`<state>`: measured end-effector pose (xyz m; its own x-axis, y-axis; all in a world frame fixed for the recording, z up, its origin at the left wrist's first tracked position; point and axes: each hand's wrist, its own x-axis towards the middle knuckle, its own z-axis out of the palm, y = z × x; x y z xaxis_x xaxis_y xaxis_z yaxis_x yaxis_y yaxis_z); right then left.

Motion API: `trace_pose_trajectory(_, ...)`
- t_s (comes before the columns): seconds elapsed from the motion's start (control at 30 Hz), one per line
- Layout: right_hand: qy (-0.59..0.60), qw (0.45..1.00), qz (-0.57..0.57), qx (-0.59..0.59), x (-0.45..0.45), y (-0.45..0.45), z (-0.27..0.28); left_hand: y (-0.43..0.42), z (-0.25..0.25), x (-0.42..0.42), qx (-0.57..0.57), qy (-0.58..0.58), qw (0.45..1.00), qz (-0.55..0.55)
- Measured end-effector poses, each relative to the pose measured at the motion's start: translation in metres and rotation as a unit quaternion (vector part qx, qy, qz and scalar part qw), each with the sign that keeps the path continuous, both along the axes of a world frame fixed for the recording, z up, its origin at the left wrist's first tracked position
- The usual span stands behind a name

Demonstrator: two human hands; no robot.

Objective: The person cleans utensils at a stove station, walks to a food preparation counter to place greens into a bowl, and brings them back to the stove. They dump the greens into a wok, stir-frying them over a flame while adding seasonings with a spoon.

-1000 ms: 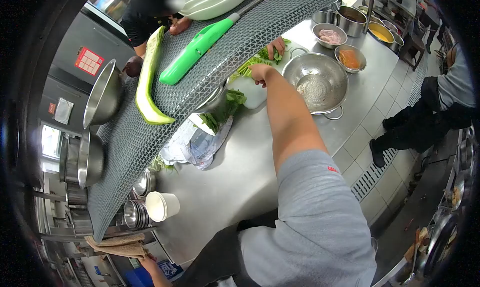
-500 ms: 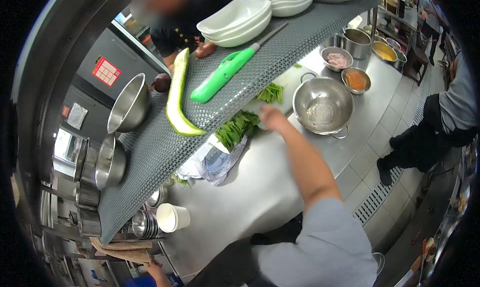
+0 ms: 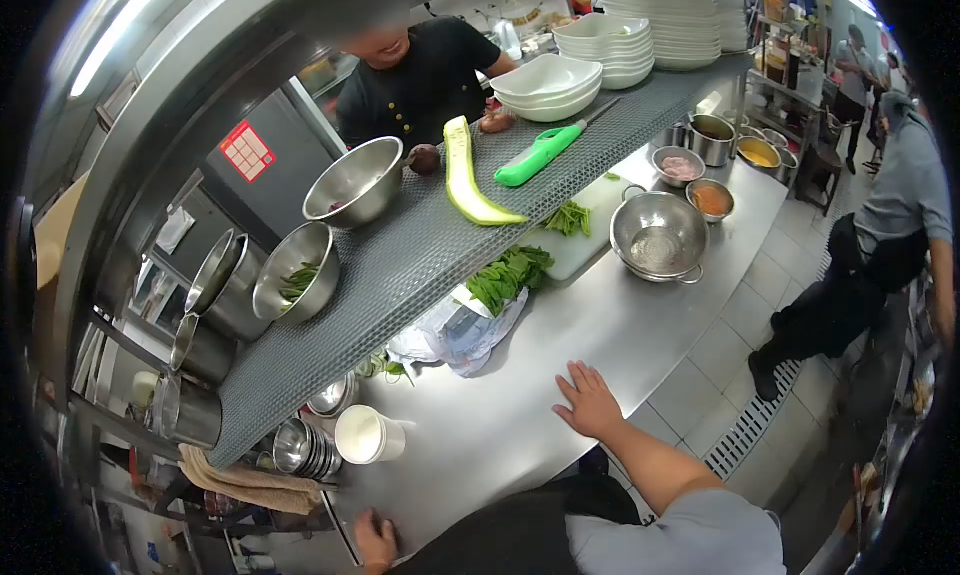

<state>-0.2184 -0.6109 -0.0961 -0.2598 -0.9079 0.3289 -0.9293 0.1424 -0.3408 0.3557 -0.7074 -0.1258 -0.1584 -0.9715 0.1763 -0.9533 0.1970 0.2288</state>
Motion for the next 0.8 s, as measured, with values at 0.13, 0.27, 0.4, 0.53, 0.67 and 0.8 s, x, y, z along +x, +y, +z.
trace_pose_trajectory(0.13,0.033,0.996,-0.051,0.062,0.013,-0.006,0.003,0.035,0.008,-0.027,-0.03,-0.049,0.997,-0.047)
trace_pose_trajectory(0.27,0.026,0.996,-0.059,0.065,0.017,-0.007,-0.003,0.035,0.017,-0.033,-0.002,0.011,0.999,-0.042)
trace_pose_trajectory(0.4,0.032,0.995,-0.066,0.064,0.017,-0.007,0.001,0.039,0.024,-0.039,-0.004,0.009,1.0,-0.018)
trace_pose_trajectory(0.53,0.017,0.995,-0.077,0.064,0.02,-0.008,0.002,0.036,0.024,-0.037,-0.006,0.0,0.999,-0.032)
trace_pose_trajectory(0.67,0.027,0.995,-0.072,0.057,0.018,-0.01,-0.002,0.037,0.018,-0.035,-0.042,0.013,0.998,-0.051)
trace_pose_trajectory(0.8,0.026,0.995,-0.082,0.055,0.021,-0.008,-0.004,0.035,0.022,-0.036,-0.026,0.006,0.999,-0.045)
